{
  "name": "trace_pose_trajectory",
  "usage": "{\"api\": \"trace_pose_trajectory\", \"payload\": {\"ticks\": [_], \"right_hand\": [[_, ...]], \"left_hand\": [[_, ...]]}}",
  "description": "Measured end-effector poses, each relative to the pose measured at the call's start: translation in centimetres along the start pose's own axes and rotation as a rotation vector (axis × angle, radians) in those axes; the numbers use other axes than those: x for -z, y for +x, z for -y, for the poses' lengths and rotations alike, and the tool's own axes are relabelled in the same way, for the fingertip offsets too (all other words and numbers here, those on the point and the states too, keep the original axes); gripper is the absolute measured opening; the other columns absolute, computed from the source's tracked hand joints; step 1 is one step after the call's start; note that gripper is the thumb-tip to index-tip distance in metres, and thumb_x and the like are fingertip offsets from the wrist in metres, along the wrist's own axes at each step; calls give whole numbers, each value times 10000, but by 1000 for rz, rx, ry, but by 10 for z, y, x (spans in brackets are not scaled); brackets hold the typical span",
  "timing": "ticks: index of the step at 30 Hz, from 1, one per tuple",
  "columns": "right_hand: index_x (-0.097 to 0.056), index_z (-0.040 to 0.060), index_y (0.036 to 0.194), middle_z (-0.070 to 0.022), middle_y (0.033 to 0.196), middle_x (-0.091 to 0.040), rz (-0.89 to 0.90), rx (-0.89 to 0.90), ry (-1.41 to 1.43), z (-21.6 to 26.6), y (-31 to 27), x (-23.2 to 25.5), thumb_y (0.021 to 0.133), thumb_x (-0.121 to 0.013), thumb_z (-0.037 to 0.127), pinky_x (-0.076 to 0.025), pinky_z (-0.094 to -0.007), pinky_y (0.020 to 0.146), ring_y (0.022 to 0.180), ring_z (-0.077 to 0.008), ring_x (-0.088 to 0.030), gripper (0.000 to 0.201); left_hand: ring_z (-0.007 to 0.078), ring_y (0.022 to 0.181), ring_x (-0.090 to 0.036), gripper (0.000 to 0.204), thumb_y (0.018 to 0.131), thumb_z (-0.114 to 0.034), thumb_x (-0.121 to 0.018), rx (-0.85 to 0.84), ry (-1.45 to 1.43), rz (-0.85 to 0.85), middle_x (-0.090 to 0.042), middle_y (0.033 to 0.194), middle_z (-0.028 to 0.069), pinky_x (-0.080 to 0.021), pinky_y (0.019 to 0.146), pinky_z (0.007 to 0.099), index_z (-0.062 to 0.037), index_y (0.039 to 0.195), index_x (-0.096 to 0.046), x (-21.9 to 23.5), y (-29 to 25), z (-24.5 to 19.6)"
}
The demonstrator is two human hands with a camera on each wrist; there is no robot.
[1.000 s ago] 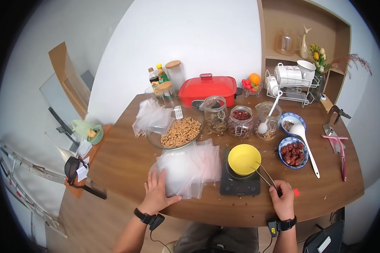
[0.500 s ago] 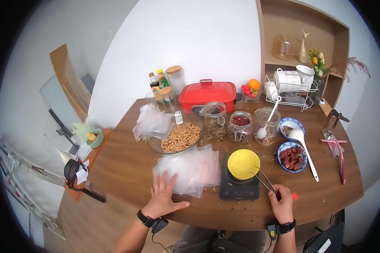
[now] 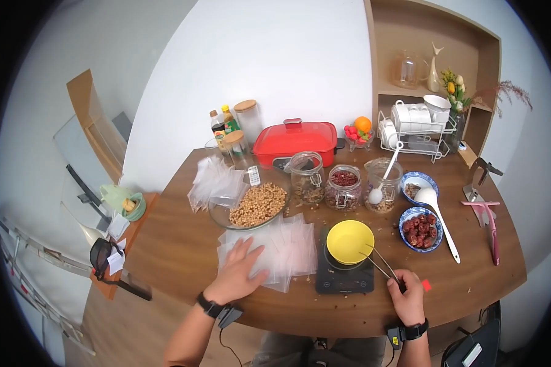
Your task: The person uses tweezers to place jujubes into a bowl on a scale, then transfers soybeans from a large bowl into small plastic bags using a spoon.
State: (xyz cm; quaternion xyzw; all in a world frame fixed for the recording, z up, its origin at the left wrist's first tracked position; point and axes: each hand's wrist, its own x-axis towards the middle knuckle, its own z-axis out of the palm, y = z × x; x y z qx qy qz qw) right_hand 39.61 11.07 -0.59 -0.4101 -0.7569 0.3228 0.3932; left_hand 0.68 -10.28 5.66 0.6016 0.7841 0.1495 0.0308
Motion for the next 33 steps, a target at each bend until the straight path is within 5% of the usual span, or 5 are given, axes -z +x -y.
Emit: {"api": "trace_pose_trajectory", "payload": {"ticks": [5, 11, 14, 20, 33], "right_hand": [[-735, 26, 1036, -130, 910, -712, 7, -15, 4, 1, 0, 1, 921, -778, 85, -523, -421, 785, 859, -318, -662, 137], [-738, 29, 1040, -128, 905, -711, -1, 25, -20, -4, 0, 0, 925, -786, 98, -521, -418, 779, 858, -313, -663, 142], [-736, 28, 1038, -124, 901, -709, -2, -3, -6, -2, 2, -1, 927, -789, 103, -521, -417, 782, 854, -309, -662, 144], [-733, 29, 1031, -121, 904, -711, 20, -22, -6, -5, 3, -1, 934, -790, 115, -522, -410, 790, 855, -307, -666, 142], [-733, 16, 1065, -101, 920, -701, 17, 18, -17, -12, 1, 0, 947, -782, 113, -515, -360, 790, 863, -236, -652, 160]], "left_hand": [[496, 1560, -362, 722, 1037, -402, -670, -73, -88, -57, -420, 1657, 311, -321, 1293, 503, 21, 1586, -469, -41, 58, 4], [478, 1520, -416, 787, 1053, -448, -638, 5, -44, 5, -406, 1683, 289, -339, 1274, 501, 24, 1635, -399, -48, 86, 1], [480, 1485, -446, 809, 1072, -547, -555, 14, -160, -25, -410, 1710, 226, -347, 1256, 514, -25, 1665, -382, -48, 96, 3], [433, 1438, -471, 733, 1082, -642, -436, 180, 71, 140, -428, 1728, 138, -350, 1195, 617, -198, 1665, -443, -48, 105, -23], [428, 1382, -509, 616, 1034, -592, -542, 162, 120, 130, -478, 1685, 109, -408, 1121, 640, -229, 1531, -574, -39, 74, -40]]}}
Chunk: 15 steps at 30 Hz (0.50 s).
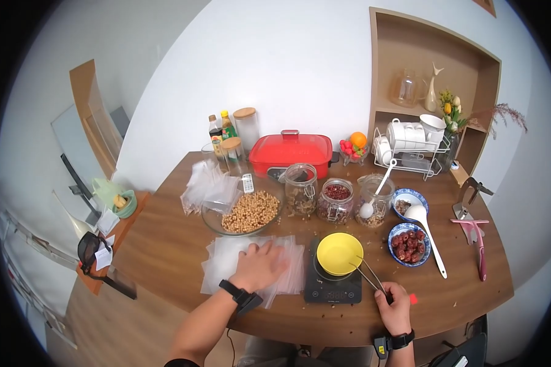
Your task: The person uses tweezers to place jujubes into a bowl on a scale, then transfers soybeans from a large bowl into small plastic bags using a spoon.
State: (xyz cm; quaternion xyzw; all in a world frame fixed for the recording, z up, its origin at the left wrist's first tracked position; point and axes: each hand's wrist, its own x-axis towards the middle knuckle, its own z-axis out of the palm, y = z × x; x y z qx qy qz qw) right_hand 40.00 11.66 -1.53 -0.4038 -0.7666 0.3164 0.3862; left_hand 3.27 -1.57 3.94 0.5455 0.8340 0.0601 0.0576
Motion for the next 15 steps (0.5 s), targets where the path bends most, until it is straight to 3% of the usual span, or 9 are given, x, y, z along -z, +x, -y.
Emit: {"api": "trace_pose_trajectory", "payload": {"ticks": [2, 5, 15], "right_hand": [[-735, 20, 1067, -108, 927, -707, -3, 24, -10, -1, 0, 0, 945, -783, 116, -519, -367, 793, 867, -248, -659, 163], [-736, 24, 1034, -143, 924, -723, -22, 21, 2, 4, 0, 0, 923, -787, 118, -533, -432, 797, 875, -339, -680, 154], [-739, 26, 1043, -145, 922, -722, -26, 21, 34, -4, -1, -1, 915, -795, 123, -531, -437, 797, 876, -337, -680, 171]], "left_hand": [[429, 1387, -510, 615, 1032, -589, -546, -9, 20, -6, -478, 1683, 108, -408, 1121, 638, -227, 1527, -573, -3, -13, 0], [446, 1416, -487, 629, 1040, -592, -542, -18, 15, -15, -462, 1695, 117, -399, 1136, 627, -225, 1550, -557, -7, -22, 2], [443, 1455, -456, 678, 1052, -628, -509, -7, -20, -30, -435, 1718, 130, -351, 1181, 609, -237, 1604, -528, -7, -29, -1]]}}
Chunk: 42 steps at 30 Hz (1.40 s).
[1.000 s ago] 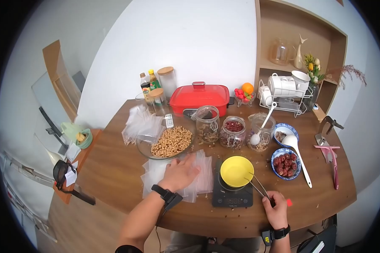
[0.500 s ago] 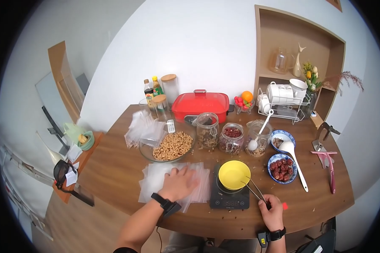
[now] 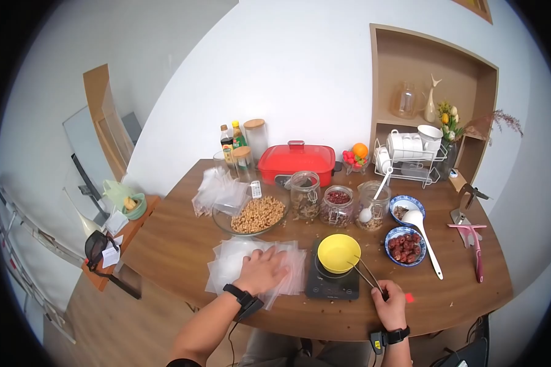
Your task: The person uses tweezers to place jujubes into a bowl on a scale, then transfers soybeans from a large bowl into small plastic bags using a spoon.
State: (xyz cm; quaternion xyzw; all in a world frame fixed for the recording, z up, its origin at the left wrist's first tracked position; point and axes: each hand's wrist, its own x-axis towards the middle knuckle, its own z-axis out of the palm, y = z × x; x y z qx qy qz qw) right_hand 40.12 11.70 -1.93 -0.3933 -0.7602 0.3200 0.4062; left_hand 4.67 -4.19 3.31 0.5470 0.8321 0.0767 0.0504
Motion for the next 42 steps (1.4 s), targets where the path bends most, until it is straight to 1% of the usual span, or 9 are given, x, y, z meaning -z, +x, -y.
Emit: {"api": "trace_pose_trajectory", "payload": {"ticks": [3, 6, 9, 12, 14, 18, 24, 31, 42], "right_hand": [[-736, 23, 1047, -146, 919, -720, 1, -11, 5, 2, 1, 0, 913, -793, 119, -532, -432, 798, 875, -330, -681, 174], [-733, 19, 1046, -142, 912, -714, 8, -19, 8, 1, 2, -2, 915, -791, 114, -533, -419, 794, 870, -315, -679, 172], [-728, 16, 1044, -134, 908, -706, 24, -50, 15, 3, 2, -2, 918, -789, 115, -531, -406, 789, 863, -298, -673, 171], [-725, 11, 1048, -124, 911, -702, 35, -73, 19, 1, 2, 0, 933, -785, 125, -529, -396, 791, 858, -279, -665, 173], [-723, 4, 1056, -117, 922, -705, 45, -108, 28, -1, 1, -1, 959, -777, 139, -529, -387, 801, 860, -262, -661, 174], [-714, -26, 1076, -97, 951, -711, 28, -138, 106, -12, 0, -5, 1057, -713, 182, -522, -346, 846, 891, -203, -650, 209], [-700, -36, 1063, -65, 924, -689, 39, -156, 95, -13, 4, -7, 1078, -685, 179, -509, -323, 841, 890, -164, -627, 216], [-682, -20, 1067, -9, 924, -663, 55, -200, 128, -6, 5, -8, 1078, -688, 171, -486, -278, 825, 886, -101, -581, 192], [-671, -10, 1076, -18, 937, -666, 65, -198, 113, -10, 4, -6, 1076, -682, 159, -490, -282, 860, 906, -110, -591, 169]], "left_hand": [[436, 1461, -453, 678, 1054, -631, -504, 1, 14, -2, -436, 1717, 132, -347, 1182, 601, -241, 1608, -526, -4, 2, 3], [402, 1420, -480, 662, 1044, -604, -529, -29, 32, -46, -465, 1688, 130, -386, 1131, 612, -241, 1598, -521, -9, 1, 7], [397, 1417, -483, 655, 1043, -599, -535, -35, 32, -77, -478, 1676, 130, -394, 1115, 603, -243, 1592, -527, -14, 1, 9], [427, 1425, -480, 655, 1061, -620, -513, -20, 14, -75, -475, 1678, 143, -372, 1145, 588, -248, 1598, -545, -13, 0, 6], [422, 1414, -484, 641, 1060, -606, -525, -29, 21, -107, -491, 1660, 143, -380, 1127, 588, -238, 1584, -555, -17, 1, 7], [417, 1403, -484, 618, 1057, -578, -547, -57, 25, -182, -515, 1629, 143, -387, 1107, 597, -217, 1558, -568, -24, -2, 9], [425, 1399, -479, 615, 1051, -557, -564, -56, 45, -271, -519, 1621, 150, -384, 1101, 611, -209, 1558, -563, -35, -2, 9], [436, 1403, -468, 612, 1052, -552, -561, -58, 1, -312, -522, 1617, 154, -363, 1104, 636, -209, 1559, -567, -41, -3, 12], [443, 1412, -455, 620, 1060, -563, -549, -54, -11, -266, -512, 1626, 153, -332, 1123, 649, -213, 1572, -549, -36, -3, 11]]}}
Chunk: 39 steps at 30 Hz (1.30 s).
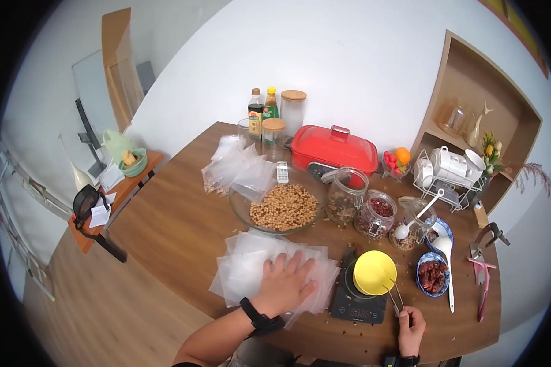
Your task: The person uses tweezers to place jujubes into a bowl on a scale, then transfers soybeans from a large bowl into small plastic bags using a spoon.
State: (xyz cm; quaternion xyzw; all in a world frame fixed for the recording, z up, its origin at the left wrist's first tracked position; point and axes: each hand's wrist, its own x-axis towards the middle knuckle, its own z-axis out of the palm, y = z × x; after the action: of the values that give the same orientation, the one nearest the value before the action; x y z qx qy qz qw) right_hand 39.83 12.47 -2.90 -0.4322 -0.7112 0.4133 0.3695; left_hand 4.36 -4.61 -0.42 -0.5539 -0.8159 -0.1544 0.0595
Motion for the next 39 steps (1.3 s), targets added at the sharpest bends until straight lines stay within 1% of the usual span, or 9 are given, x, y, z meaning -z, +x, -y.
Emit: {"api": "trace_pose_trajectory", "payload": {"ticks": [4, 9, 12, 15, 19, 23, 28, 34, 39], "right_hand": [[-673, -19, 1079, -40, 959, -669, -8, -1, -2, -5, -1, 1, 1071, -683, 155, -495, -303, 876, 922, -136, -604, 175], [-684, -26, 1063, -88, 993, -684, -13, 24, -57, -7, -2, 3, 1058, -699, 160, -505, -341, 889, 940, -201, -634, 187], [-694, -27, 1063, -104, 992, -694, -24, 26, -44, -3, -4, 2, 1048, -710, 162, -509, -353, 889, 941, -226, -646, 190], [-704, -26, 1063, -112, 977, -699, -27, 32, -40, 2, -5, 1, 1040, -720, 162, -511, -361, 886, 938, -237, -653, 190], [-711, -24, 1054, -120, 956, -701, -60, 47, -50, 9, -6, 0, 1036, -727, 162, -515, -369, 878, 932, -247, -660, 188], [-712, -21, 1050, -119, 954, -700, -54, 46, -30, 0, -6, -1, 1034, -734, 166, -516, -370, 873, 921, -246, -659, 189], [-712, -20, 1043, -112, 946, -698, -44, 58, -45, 1, -4, 0, 1035, -736, 172, -513, -367, 870, 912, -243, -654, 194], [-714, -17, 1046, -103, 944, -697, -48, 29, -37, 0, -4, -1, 1026, -740, 159, -510, -367, 870, 913, -234, -651, 179], [-709, -3, 1040, -77, 933, -686, -18, 28, -57, 3, -5, 1, 988, -774, 146, -503, -339, 832, 879, -199, -625, 171]], "left_hand": [[444, 1419, -451, 620, 1056, -568, -556, 16, -9, 32, -511, 1626, 156, -325, 1136, 642, -215, 1565, -549, 3, 2, -2], [446, 1430, -442, 623, 1052, -567, -565, 30, -23, 54, -511, 1625, 156, -316, 1149, 635, -220, 1569, -544, 7, 3, -4], [442, 1449, -417, 654, 1040, -584, -560, 43, -41, 68, -468, 1669, 150, -304, 1153, 663, -222, 1584, -535, 4, 3, -4], [447, 1450, -418, 637, 1054, -557, -565, 32, -6, 59, -470, 1656, 154, -302, 1164, 624, -225, 1595, -517, 3, 1, -5], [443, 1463, -398, 640, 1054, -555, -563, 34, -20, 72, -448, 1670, 149, -287, 1176, 607, -225, 1600, -512, 1, 2, -5], [434, 1462, -397, 635, 1056, -552, -559, 29, -24, 53, -452, 1664, 144, -285, 1177, 597, -226, 1598, -514, -1, -1, -1], [425, 1451, -406, 627, 1059, -548, -557, 25, -12, 23, -462, 1653, 140, -293, 1167, 594, -222, 1593, -522, -3, -1, -2], [429, 1444, -413, 630, 1057, -550, -562, 20, -12, 3, -479, 1640, 141, -301, 1158, 598, -219, 1591, -530, -7, -2, 0], [434, 1439, -419, 630, 1057, -547, -565, 19, -18, -7, -482, 1638, 141, -305, 1155, 598, -217, 1592, -532, -7, -3, 0]]}}
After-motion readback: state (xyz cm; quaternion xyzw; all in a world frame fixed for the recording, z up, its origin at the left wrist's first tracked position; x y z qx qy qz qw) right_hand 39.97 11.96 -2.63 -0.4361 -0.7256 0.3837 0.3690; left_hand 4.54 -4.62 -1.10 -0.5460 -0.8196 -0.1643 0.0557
